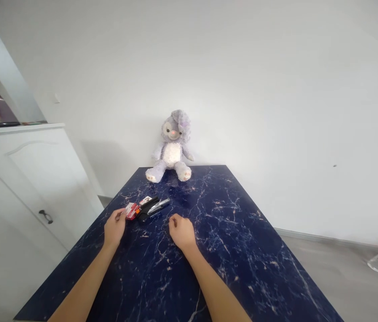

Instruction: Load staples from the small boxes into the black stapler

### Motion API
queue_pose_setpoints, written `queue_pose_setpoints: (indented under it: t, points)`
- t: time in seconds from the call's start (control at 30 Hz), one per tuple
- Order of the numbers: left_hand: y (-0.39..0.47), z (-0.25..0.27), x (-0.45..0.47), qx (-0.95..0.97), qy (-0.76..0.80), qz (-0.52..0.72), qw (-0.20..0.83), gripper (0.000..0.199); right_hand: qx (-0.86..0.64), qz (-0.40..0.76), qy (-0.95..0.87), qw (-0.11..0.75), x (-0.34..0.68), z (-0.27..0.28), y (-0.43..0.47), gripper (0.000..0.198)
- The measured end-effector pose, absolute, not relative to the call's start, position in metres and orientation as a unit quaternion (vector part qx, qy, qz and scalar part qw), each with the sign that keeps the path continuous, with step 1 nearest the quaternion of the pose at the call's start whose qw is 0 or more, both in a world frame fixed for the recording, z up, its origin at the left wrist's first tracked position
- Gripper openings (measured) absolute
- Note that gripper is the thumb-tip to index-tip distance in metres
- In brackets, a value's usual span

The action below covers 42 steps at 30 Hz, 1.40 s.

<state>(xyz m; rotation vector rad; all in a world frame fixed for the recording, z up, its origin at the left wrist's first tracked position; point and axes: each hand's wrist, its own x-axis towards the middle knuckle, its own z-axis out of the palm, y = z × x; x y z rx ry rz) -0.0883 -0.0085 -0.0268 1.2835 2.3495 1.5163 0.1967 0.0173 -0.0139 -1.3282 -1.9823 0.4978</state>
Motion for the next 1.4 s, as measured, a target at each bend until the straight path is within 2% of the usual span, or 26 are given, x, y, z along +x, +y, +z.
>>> queue_pose_setpoints:
  t: [0.23,0.47,0.67,0.8,0.87,0.97,1.2,1.3,1.4]
  points:
    - [-0.01,-0.023,-0.085,0.418,0.772,0.478,0.031,0.024,-0.522,0.111,-0.805,0.26,0.192,-0.017,0.012,0.021]
    - [-0.009,-0.02,-0.082,0.418,0.765,0.489,0.039,0.025,-0.502,0.085,-0.829,0.229,0.191,-0.013,0.008,0.022]
    - [-0.009,-0.015,-0.08,0.402,0.751,0.523,0.027,0.029,-0.494,0.156,-0.809,0.277,0.194,-0.007,0.005,0.017]
    - [-0.02,-0.011,-0.069,0.382,0.735,0.558,-0.052,0.032,-0.465,0.245,-0.784,0.331,0.205,-0.001,-0.008,0.011]
    - [-0.027,-0.01,-0.06,0.37,0.722,0.579,-0.083,0.032,-0.441,0.276,-0.784,0.339,0.216,0.002,-0.021,0.009]
    - [-0.036,-0.009,-0.047,0.368,0.72,0.583,-0.075,0.031,-0.395,0.292,-0.805,0.333,0.236,0.005,-0.043,0.008]
    - [-0.039,-0.008,-0.034,0.465,0.711,0.509,-0.137,0.025,-0.442,0.357,-0.747,0.345,0.245,-0.003,-0.055,0.03]
    - [-0.033,-0.012,-0.042,0.467,0.704,0.515,-0.146,0.026,-0.486,0.332,-0.727,0.354,0.232,-0.01,-0.045,0.037]
    - [-0.025,-0.019,-0.053,0.381,0.732,0.55,-0.124,0.027,-0.517,0.281,-0.723,0.363,0.218,-0.012,-0.029,0.037]
